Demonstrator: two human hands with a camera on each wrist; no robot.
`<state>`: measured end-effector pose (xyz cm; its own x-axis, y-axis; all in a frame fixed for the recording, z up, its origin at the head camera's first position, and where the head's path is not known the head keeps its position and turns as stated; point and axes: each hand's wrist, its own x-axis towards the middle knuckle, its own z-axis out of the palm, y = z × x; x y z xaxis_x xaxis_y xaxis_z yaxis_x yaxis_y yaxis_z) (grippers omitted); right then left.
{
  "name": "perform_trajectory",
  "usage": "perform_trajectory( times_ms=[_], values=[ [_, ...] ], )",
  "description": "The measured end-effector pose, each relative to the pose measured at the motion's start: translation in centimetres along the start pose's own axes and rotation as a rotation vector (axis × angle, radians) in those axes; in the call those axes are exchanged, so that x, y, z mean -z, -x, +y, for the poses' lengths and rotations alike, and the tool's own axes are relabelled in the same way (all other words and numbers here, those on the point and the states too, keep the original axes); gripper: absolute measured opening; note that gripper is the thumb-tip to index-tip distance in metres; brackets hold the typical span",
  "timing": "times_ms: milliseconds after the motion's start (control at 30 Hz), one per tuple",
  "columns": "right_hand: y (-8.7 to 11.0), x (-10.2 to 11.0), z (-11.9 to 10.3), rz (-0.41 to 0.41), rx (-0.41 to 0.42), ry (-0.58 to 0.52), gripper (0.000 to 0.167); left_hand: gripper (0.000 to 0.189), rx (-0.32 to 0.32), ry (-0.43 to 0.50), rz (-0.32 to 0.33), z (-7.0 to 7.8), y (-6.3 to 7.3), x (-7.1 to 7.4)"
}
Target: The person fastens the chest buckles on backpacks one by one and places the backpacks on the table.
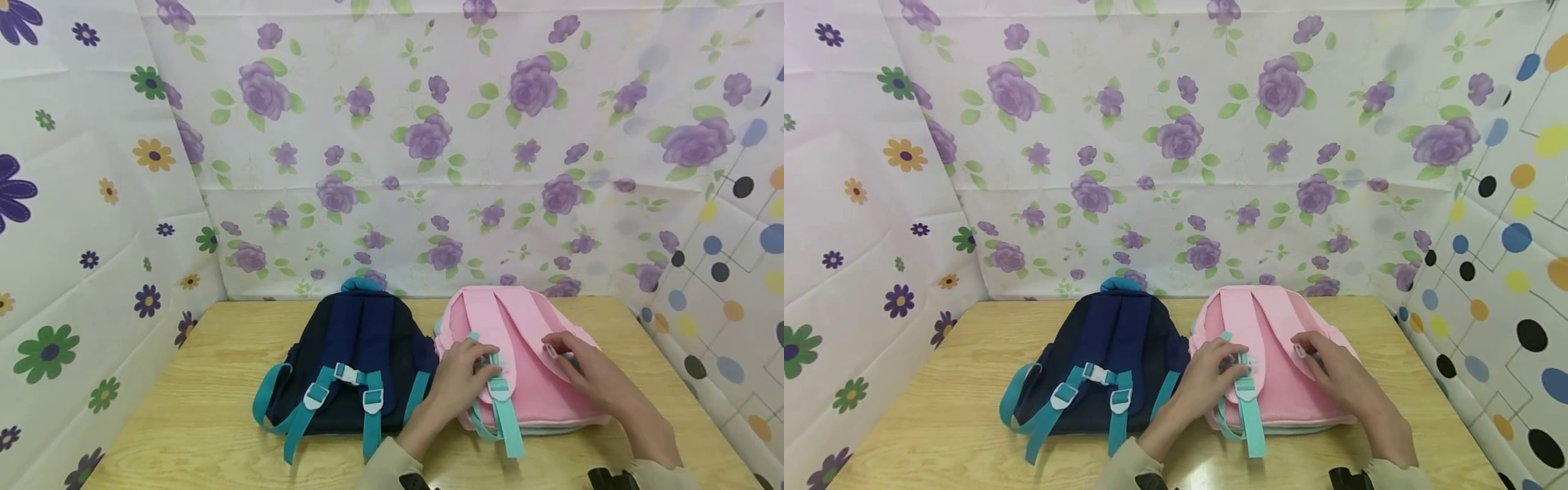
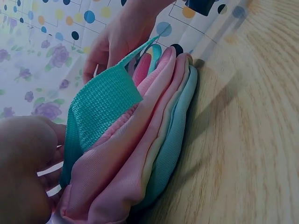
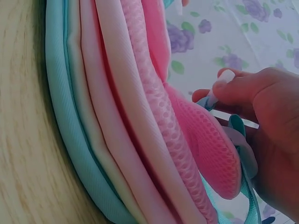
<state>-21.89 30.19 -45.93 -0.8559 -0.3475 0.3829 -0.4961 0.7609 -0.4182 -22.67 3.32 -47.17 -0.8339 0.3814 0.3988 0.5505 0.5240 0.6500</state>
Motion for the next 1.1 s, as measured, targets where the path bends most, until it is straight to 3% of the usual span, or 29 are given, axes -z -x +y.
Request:
perform_trajectory(
  times_ms=[367, 633, 1100],
  values=[
    [-0.3, 0.3, -1.0, 0.079, 0.068, -0.004, 0.030, 0.029, 0.019, 0.059, -0.006, 0.1, -0.2, 0.0],
    [-1.1, -0.1, -1.4, 0.222, 0.235, -0.017, 0.036, 0.028, 0.046, 0.112, 0.008, 0.2, -0.2, 0.2],
    [-1.5, -1.2, -2.3, 0.213, 0.288, 0.005, 0.037, 0.027, 0.080, 0.158, 0.010, 0.3, -0.2, 0.4]
  ],
)
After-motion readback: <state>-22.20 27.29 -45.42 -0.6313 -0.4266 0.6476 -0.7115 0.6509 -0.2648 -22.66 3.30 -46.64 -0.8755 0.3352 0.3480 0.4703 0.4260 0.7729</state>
